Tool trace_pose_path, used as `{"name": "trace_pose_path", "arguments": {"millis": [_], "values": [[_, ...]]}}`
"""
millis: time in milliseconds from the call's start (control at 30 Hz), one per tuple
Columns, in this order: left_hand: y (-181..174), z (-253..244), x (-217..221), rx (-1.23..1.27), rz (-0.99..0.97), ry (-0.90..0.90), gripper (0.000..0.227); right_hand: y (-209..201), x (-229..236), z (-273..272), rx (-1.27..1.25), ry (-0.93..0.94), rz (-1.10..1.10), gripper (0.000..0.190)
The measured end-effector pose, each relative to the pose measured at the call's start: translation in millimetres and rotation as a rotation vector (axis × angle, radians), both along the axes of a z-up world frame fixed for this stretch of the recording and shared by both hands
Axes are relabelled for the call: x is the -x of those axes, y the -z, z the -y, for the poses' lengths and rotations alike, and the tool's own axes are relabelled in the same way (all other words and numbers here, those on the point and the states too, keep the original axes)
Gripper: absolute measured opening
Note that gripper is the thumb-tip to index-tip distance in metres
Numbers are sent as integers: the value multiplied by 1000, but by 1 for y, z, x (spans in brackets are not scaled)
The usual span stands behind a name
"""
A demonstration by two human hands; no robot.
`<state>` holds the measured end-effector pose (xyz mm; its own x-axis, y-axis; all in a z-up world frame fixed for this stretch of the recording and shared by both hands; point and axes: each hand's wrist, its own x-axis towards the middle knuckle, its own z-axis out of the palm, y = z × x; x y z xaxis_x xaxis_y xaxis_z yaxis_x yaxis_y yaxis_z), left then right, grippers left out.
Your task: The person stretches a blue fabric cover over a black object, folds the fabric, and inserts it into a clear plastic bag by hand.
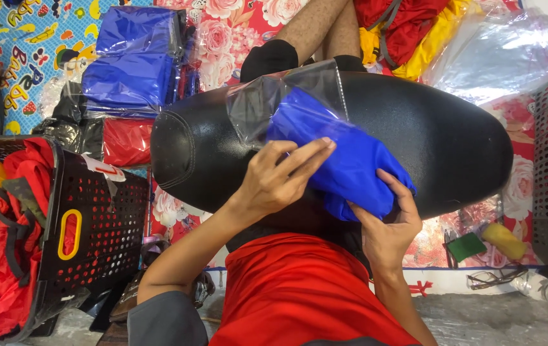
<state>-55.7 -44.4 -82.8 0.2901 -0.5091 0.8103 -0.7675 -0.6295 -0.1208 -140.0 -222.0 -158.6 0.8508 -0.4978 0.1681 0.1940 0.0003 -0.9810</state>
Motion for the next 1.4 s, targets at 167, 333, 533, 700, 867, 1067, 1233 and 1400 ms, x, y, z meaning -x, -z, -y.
{"name": "trace_pose_path", "arguments": {"millis": [167,333,533,700,867,1067,1233,1400], "values": [[18,18,11,42,-40,25,29,5,-8,11,-400,-42,-149,60],[28,22,14,88,-123,21,29,8,-9,18,-408,-83,-176,53],[34,23,26,90,-179,80,28,-2,-9,14,-425,-96,-293,56],[25,-2,30,41,-188,-119,38,-10,-4,23,-487,-221,-350,59],[33,-39,32,6,-160,-403,42,-9,-5,35,-538,-360,-361,56],[46,-39,36,254,-138,-436,28,-18,-4,37,-212,-431,-346,58],[47,-23,32,408,-115,-448,24,-15,-3,25,-313,-366,-245,55],[38,-16,34,497,-90,-394,26,16,-4,14,-691,-251,-198,61]]}}
